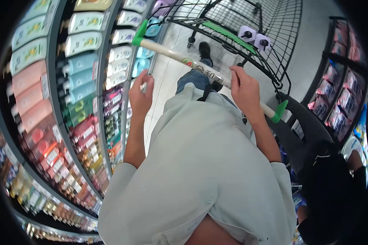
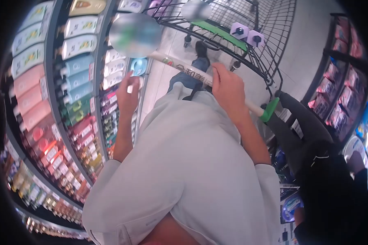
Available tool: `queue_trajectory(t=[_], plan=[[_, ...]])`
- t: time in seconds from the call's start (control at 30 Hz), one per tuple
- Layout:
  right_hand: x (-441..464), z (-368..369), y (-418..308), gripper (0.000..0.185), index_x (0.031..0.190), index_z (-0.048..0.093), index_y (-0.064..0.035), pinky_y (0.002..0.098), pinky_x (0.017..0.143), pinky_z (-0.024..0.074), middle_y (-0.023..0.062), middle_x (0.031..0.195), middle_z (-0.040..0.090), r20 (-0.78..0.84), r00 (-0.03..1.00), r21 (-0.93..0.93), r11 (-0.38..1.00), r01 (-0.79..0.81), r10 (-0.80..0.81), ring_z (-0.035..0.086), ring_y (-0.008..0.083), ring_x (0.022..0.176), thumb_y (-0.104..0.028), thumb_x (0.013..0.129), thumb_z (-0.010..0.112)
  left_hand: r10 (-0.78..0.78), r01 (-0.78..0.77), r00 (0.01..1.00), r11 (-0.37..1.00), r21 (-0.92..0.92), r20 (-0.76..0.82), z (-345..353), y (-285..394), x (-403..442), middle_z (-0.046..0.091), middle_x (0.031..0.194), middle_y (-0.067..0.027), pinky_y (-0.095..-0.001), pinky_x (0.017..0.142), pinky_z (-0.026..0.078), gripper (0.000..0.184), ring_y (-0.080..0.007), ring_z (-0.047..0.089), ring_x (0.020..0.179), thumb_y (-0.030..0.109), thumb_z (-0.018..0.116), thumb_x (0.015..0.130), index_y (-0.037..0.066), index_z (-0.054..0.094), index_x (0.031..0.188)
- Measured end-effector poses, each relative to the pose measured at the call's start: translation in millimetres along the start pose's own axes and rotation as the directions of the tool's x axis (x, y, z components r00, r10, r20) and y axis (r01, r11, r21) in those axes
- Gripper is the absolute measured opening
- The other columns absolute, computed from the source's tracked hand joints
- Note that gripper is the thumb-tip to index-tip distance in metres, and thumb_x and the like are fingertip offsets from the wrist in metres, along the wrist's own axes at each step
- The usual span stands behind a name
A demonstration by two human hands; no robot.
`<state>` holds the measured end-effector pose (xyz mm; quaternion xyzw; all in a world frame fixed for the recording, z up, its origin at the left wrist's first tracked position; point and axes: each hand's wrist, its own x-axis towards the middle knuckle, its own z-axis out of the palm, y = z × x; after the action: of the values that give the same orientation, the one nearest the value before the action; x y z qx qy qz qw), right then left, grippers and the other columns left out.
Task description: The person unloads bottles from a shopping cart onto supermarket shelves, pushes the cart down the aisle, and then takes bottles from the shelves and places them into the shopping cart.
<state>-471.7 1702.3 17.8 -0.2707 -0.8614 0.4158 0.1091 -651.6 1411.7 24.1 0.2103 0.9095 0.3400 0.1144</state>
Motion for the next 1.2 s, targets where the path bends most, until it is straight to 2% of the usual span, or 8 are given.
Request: queue_trajectory(t=[0.13, 0.27, 0.4, 0.47, 0.57, 0.83, 0.93, 1.2], plan=[[24.9, -13.0, 12.1, 0.017, 0.112, 0.068, -0.0024, 0.0384, 0.054, 0.0455, 0.0163, 0.068, 0.063, -0.011, 0.996, 0.024, 0.996, -0.086, 0.086, 0.062, 0.0304, 0.056, -0.006, 0.098, 0.059, 0.147, -0.194, 0.97, 0.95, -0.246, -0.194, 14.5, 42.9, 105.5, 0.074, 0.099, -0.0116, -0.0322, 0.091, 0.053, 0.033, -0.0161, 0.068, 0.093, 0.006, 0.066, 0.097, -0.005, 0.064, 0.128], [46.1, -28.8, 13.5, 0.017, 0.109, 0.07, -0.0025, 0.0388, 0.067, 0.0521, 0.0166, 0.084, 0.069, -0.046, 0.993, 0.058, 0.993, -0.104, 0.106, 0.067, 0.0315, 0.074, -0.006, 0.093, 0.064, 0.305, -0.303, 0.951, 0.887, -0.347, -0.051, 33.3, 85.8, 185.1, 0.075, 0.101, -0.0131, -0.0316, 0.088, 0.054, 0.031, -0.0169, 0.069, 0.093, 0.007, 0.068, 0.096, -0.003, 0.066, 0.126], [73.6, -64.1, 21.2, 0.02, 0.109, 0.071, -0.0036, 0.0398, 0.074, 0.0547, 0.0145, 0.093, 0.071, -0.295, 0.951, 0.043, 0.996, -0.079, 0.088, 0.069, 0.0322, 0.081, -0.005, 0.089, 0.068, 0.414, -0.373, 0.887, 0.903, -0.213, 0.204, 58.7, 101.2, 226.7, 0.075, 0.102, -0.0116, -0.0347, 0.085, 0.055, 0.03, -0.0219, 0.072, 0.094, 0.012, 0.073, 0.092, 0.005, 0.07, 0.121], [95.1, -84.8, 36.9, 0.021, 0.109, 0.071, -0.0024, 0.0402, 0.078, 0.0538, 0.0158, 0.096, 0.07, -0.42, 0.89, 0.02, 0.982, -0.189, 0.18, 0.068, 0.0338, 0.086, -0.004, 0.089, 0.068, 0.485, -0.539, 0.804, 0.838, 0.078, 0.343, 69.6, 99.3, 237.6, 0.075, 0.101, -0.009, -0.036, 0.08, 0.055, 0.03, -0.0237, 0.072, 0.091, 0.017, 0.075, 0.09, 0.009, 0.072, 0.119], [129.5, -111.3, 82.3, 0.025, 0.112, 0.069, -0.0011, 0.0421, 0.09, 0.0517, 0.0175, 0.105, 0.07, -0.397, 0.915, -0.223, 0.96, -0.168, 0.068, 0.066, 0.0355, 0.099, -0.004, 0.088, 0.069, 0.415, -0.466, 0.834, 0.883, 0.061, 0.364, 75.7, 108.8, 248.7, 0.075, 0.101, -0.0064, -0.0354, 0.075, 0.055, 0.032, -0.0228, 0.071, 0.087, 0.021, 0.076, 0.088, 0.013, 0.072, 0.119], [266.8, -87.4, 237.8, 0.055, 0.137, 0.057, -0.0087, 0.0458, 0.111, 0.0424, 0.0132, 0.143, 0.055, 0.192, 0.978, -0.548, 0.836, 0.036, 0.083, 0.049, 0.0371, 0.133, -0.014, 0.085, 0.075, 0.356, -0.412, 0.874, 0.904, 0.115, 0.329, 85.5, 132.0, 268.6, 0.075, 0.101, -0.0066, -0.034, 0.077, 0.056, 0.036, -0.0236, 0.072, 0.088, 0.015, 0.079, 0.084, 0.011, 0.072, 0.119], [297.2, -62.3, 274.8, 0.065, 0.137, 0.056, -0.0109, 0.0501, 0.114, 0.0391, 0.0102, 0.143, 0.055, 0.311, 0.938, -0.65, 0.754, 0.093, 0.153, 0.048, 0.037, 0.134, -0.018, 0.078, 0.081, 0.297, -0.343, 0.901, 0.934, 0.099, 0.316, 90.0, 138.3, 273.5, 0.075, 0.099, -0.0082, -0.035, 0.077, 0.056, 0.036, -0.0255, 0.072, 0.087, 0.013, 0.079, 0.082, 0.01, 0.072, 0.117], [351.9, -23.7, 339.4, 0.114, 0.156, 0.034, -0.0215, 0.0549, 0.114, 0.0374, 0.0058, 0.153, 0.047, 0.532, 0.781, -0.527, 0.85, 0.003, 0.327, 0.044, 0.034, 0.141, -0.029, 0.06, 0.096, 0.178, -0.269, 0.921, 0.934, 0.237, 0.345, 91.5, 158.1, 289.4, 0.075, 0.096, -0.0094, -0.0353, 0.075, 0.056, 0.036, -0.0249, 0.072, 0.084, 0.007, 0.081, 0.074, 0.008, 0.074, 0.109]])
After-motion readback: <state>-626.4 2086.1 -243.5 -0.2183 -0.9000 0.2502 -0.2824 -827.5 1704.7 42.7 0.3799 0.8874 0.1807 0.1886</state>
